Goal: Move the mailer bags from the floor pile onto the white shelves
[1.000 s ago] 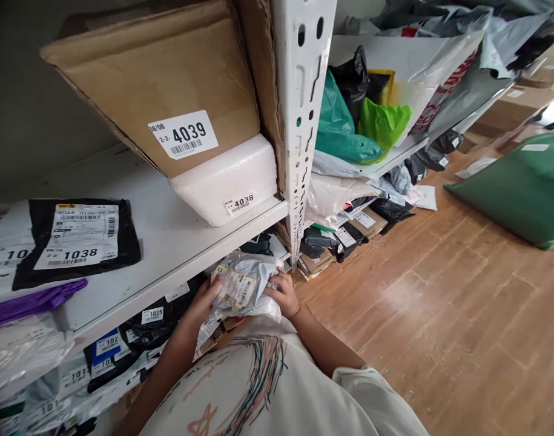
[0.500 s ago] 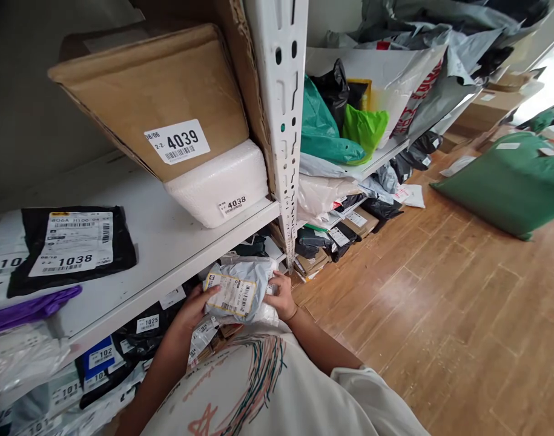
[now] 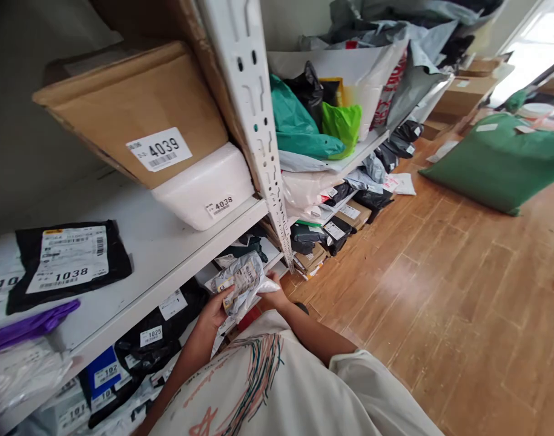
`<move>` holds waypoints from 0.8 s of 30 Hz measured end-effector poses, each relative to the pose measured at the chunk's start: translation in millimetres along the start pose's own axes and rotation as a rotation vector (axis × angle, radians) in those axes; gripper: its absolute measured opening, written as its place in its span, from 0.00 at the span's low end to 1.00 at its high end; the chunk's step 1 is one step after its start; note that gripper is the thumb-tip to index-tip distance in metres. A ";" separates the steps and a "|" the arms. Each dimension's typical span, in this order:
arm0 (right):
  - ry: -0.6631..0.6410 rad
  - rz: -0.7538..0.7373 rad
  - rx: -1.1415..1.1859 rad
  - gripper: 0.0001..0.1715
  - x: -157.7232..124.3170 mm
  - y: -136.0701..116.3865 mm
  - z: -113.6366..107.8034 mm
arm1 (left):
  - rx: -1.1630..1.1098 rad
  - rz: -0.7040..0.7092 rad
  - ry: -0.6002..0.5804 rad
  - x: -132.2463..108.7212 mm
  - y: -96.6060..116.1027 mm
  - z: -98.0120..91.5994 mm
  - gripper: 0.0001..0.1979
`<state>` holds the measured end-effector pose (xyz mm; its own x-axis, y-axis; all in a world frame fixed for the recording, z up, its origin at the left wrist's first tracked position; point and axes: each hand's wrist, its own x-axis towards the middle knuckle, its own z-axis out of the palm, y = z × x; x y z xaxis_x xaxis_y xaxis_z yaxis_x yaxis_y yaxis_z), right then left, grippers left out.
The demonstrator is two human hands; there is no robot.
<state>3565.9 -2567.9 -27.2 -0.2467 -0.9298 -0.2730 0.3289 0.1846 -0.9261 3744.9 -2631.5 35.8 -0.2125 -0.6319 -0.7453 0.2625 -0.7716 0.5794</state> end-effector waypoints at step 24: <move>0.406 0.625 1.189 0.18 -39.7 47.6 -57.4 | 1.690 0.944 0.381 120.5 94.9 64.4 0.22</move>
<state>3539.0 -2503.9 -75.4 0.0493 -0.6017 -0.7972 0.9952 -0.0382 0.0903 3683.6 -2785.5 22.3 -0.3274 -0.9436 0.0491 -0.9073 0.3284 0.2626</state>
